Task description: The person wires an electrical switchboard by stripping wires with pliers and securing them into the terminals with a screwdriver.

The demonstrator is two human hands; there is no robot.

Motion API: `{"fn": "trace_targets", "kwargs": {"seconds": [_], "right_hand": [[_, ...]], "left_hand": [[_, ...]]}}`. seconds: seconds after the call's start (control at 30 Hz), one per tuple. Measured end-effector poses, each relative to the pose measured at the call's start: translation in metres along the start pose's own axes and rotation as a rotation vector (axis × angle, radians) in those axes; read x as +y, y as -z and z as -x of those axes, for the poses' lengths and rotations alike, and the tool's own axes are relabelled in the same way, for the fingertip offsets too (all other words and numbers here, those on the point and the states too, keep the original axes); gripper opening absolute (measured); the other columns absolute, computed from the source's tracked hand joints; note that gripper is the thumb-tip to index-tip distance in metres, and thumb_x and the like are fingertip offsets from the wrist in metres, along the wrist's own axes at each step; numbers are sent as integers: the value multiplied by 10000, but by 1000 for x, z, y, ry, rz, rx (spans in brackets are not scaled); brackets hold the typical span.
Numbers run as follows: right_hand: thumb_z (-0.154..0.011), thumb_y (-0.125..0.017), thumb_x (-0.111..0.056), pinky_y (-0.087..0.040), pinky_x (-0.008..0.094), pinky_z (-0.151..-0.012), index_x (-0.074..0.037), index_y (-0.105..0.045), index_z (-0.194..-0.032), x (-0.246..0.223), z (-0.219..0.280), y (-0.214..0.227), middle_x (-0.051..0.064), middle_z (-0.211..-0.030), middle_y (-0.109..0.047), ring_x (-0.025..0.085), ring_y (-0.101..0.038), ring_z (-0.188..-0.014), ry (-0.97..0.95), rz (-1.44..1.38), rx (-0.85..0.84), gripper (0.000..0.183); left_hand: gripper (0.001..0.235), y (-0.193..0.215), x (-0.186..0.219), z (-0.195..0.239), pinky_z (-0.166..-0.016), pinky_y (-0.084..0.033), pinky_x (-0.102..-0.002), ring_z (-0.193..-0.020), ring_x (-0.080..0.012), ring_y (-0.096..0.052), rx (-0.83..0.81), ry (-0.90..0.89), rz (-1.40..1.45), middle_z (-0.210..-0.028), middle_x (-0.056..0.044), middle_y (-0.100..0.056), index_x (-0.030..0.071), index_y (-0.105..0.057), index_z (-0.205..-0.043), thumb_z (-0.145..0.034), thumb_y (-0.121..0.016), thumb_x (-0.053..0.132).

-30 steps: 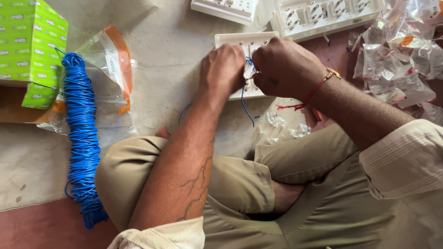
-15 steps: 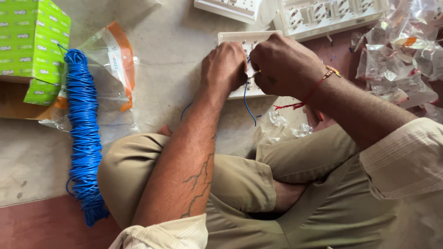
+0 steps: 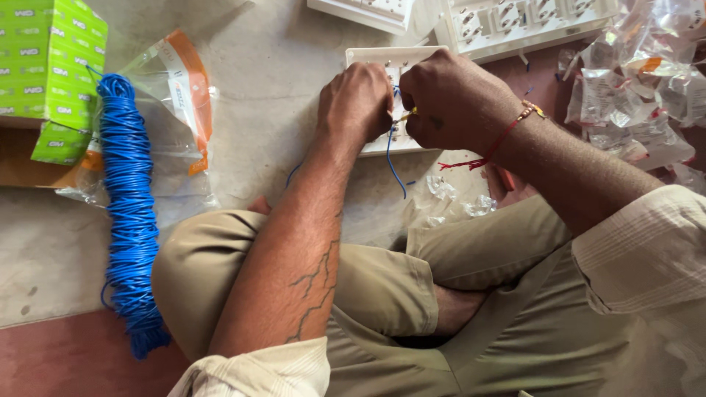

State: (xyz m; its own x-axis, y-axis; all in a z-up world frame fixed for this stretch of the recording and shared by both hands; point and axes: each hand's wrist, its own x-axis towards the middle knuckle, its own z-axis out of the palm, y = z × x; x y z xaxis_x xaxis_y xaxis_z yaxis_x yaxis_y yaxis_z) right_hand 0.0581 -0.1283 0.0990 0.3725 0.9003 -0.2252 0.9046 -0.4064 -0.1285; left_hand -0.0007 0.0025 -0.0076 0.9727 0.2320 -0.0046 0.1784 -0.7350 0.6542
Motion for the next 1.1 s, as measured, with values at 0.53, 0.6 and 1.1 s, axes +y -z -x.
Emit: {"fn": "trace_targets", "kwargs": {"seconds": [0.53,0.6,1.1], "right_hand": [[-689,-663,-133,-574,463,-654,1,-660,-658,-1,-2,0,227,-639,-634,402,-666,-624,72,91,-32,138],[-673,-659,-124,-568,475,-631,-8,-666,-696,2,-2,-2,231,-646,-631,412,-662,-625,99,36,43,118],[-659,-672,-112,-579,466,-666,0,-648,-639,-1,-1,0,237,-644,-626,413,-656,-621,82,107,-23,116]], "left_hand": [[147,-2,3,-4,-859,-531,-455,-867,-259,-705,9,-14,-54,-864,-138,-716,81,-696,-779,-682,-806,69],[88,1,2,-3,-873,-537,-440,-900,-245,-706,-20,33,-10,-879,-116,-721,107,-708,-765,-732,-786,87],[156,-9,4,-6,-928,-452,-488,-979,-243,-671,4,92,-16,-865,-73,-727,114,-711,-849,-725,-806,113]]}}
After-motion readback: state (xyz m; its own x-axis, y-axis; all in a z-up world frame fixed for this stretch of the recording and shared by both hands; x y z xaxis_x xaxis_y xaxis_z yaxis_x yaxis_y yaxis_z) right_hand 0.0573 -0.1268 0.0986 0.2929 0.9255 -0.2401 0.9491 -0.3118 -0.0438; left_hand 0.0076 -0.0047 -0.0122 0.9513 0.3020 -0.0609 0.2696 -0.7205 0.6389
